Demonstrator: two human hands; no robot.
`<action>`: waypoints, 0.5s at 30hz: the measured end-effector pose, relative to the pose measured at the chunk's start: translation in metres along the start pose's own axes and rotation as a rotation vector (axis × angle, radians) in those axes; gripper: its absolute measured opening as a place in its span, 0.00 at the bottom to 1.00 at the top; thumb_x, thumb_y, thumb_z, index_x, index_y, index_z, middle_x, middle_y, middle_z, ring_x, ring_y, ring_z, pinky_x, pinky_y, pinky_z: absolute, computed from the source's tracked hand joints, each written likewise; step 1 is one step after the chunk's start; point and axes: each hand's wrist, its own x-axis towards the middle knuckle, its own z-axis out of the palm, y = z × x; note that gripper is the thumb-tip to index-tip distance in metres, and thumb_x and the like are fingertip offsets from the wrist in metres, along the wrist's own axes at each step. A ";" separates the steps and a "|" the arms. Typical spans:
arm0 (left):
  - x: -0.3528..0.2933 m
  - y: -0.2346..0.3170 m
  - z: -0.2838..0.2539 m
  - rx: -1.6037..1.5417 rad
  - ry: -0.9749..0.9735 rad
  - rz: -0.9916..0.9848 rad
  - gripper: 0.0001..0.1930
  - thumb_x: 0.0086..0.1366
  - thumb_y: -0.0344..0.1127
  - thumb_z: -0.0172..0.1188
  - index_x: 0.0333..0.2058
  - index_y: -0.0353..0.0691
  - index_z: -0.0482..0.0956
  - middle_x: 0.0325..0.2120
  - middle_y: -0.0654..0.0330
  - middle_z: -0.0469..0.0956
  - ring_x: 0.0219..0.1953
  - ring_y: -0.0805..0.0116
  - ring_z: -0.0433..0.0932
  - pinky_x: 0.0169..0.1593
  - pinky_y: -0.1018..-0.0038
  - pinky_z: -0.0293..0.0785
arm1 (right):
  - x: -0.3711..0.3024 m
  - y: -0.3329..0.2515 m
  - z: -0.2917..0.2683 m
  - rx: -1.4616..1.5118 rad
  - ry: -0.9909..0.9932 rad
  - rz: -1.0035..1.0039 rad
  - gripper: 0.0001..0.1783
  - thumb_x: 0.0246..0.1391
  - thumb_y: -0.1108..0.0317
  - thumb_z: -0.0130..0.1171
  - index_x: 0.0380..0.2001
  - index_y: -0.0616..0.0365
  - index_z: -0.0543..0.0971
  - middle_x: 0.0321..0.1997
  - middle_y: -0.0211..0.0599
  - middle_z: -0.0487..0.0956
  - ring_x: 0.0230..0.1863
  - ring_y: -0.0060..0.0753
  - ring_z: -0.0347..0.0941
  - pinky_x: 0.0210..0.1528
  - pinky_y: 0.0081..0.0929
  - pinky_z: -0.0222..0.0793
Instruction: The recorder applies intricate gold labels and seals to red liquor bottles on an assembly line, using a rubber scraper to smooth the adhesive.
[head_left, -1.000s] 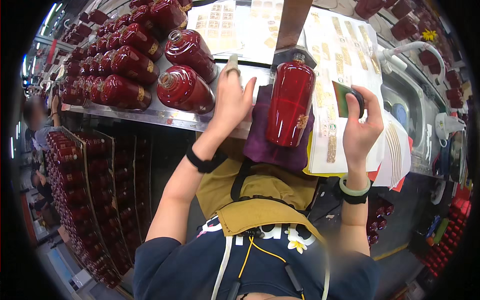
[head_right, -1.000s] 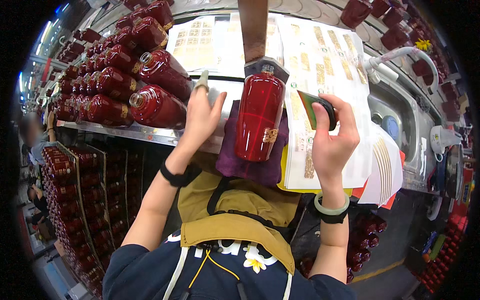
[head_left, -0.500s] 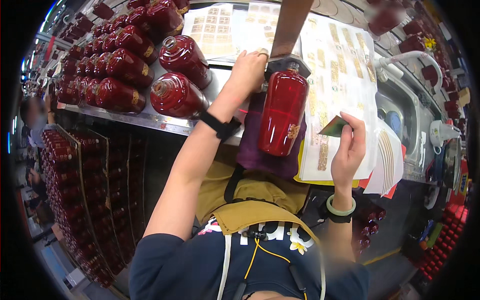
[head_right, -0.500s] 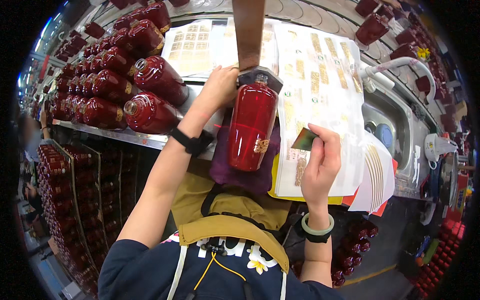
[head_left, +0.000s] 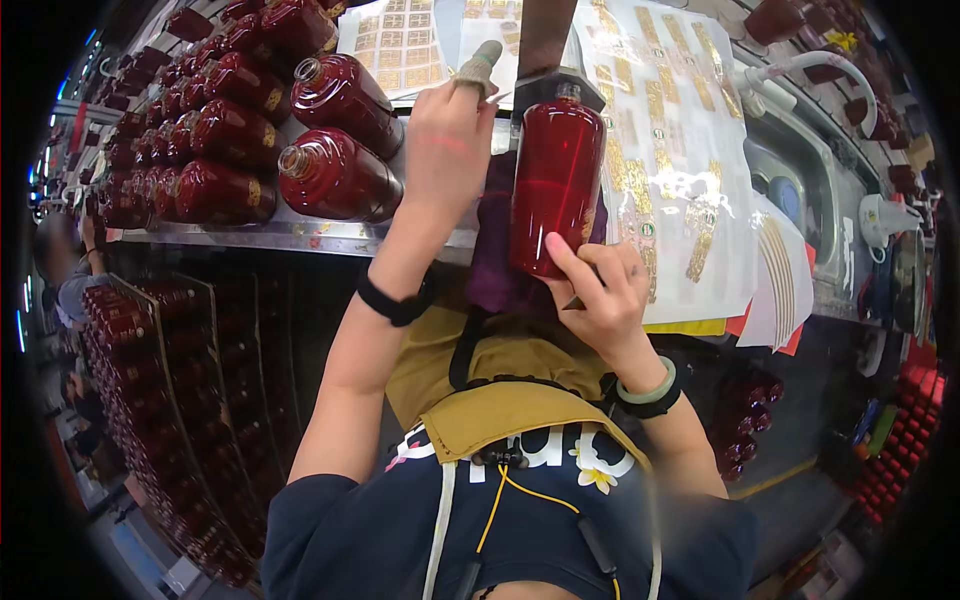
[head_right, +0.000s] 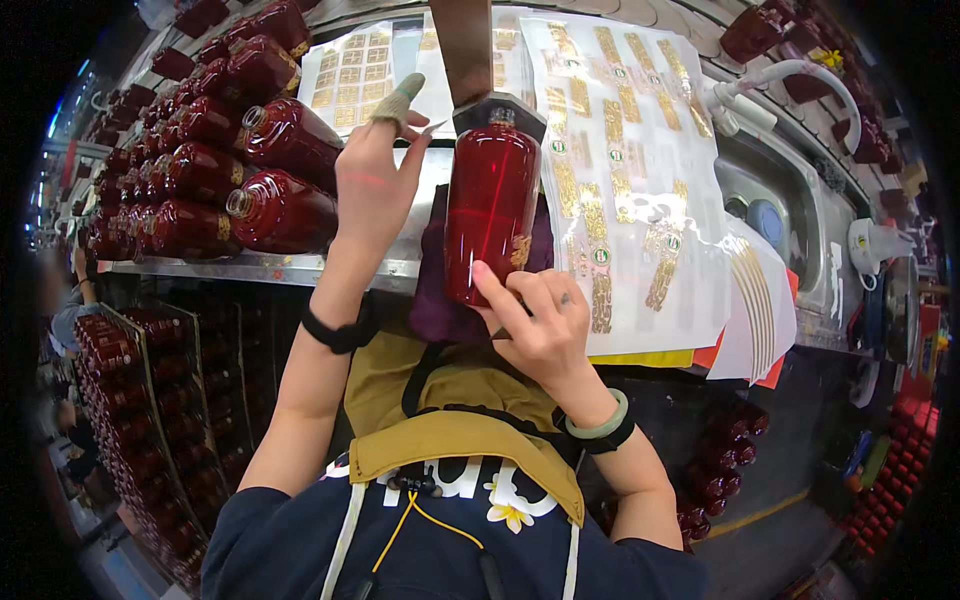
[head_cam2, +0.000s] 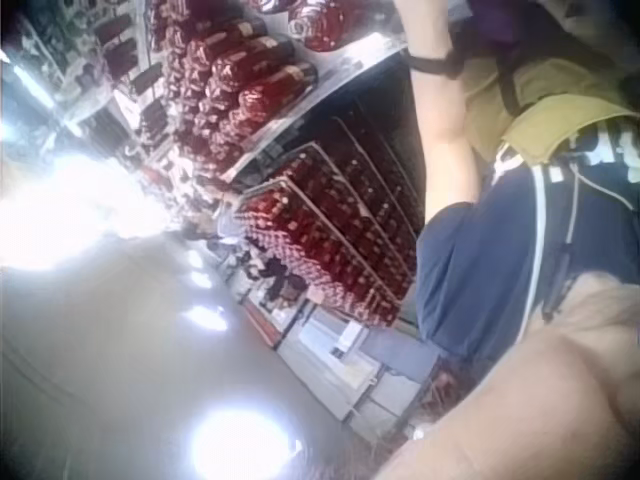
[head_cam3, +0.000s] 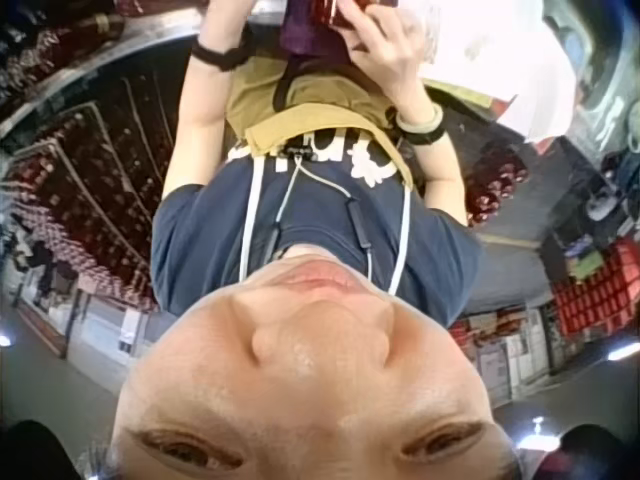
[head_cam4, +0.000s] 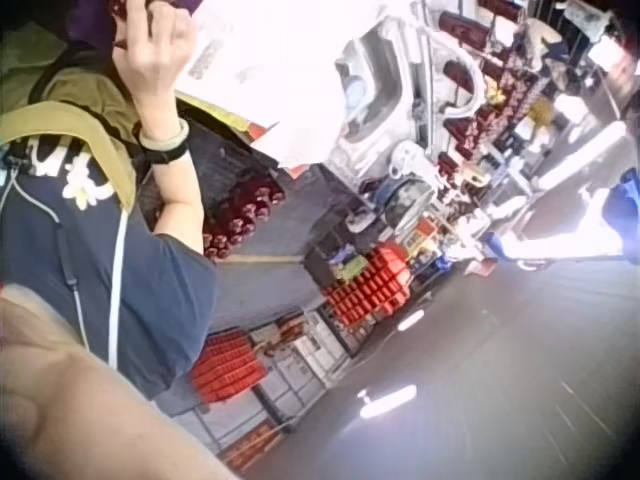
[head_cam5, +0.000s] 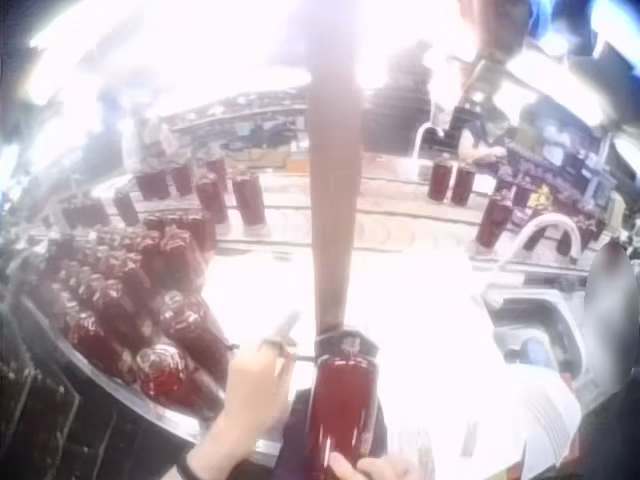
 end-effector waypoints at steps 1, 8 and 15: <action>-0.004 0.012 -0.007 -0.008 -0.006 0.002 0.15 0.59 0.24 0.68 0.46 0.41 0.84 0.35 0.62 0.85 0.35 0.63 0.81 0.41 0.66 0.77 | -0.005 0.002 0.000 -0.010 0.043 0.015 0.32 0.34 0.73 0.72 0.50 0.50 0.85 0.31 0.28 0.72 0.29 0.32 0.68 0.33 0.31 0.66; -0.025 0.075 -0.049 -0.277 -0.224 0.207 0.17 0.54 0.26 0.74 0.44 0.36 0.84 0.40 0.55 0.84 0.38 0.56 0.80 0.44 0.65 0.76 | 0.002 0.010 -0.021 0.370 0.010 0.253 0.20 0.44 0.73 0.75 0.45 0.55 0.85 0.30 0.33 0.76 0.30 0.38 0.70 0.36 0.34 0.69; -0.038 0.049 -0.029 -0.684 -0.075 -0.361 0.26 0.68 0.34 0.65 0.62 0.30 0.73 0.54 0.45 0.78 0.57 0.57 0.77 0.60 0.69 0.71 | 0.054 0.031 -0.019 0.548 0.030 0.717 0.20 0.57 0.68 0.69 0.53 0.58 0.81 0.27 0.25 0.72 0.29 0.18 0.64 0.32 0.19 0.60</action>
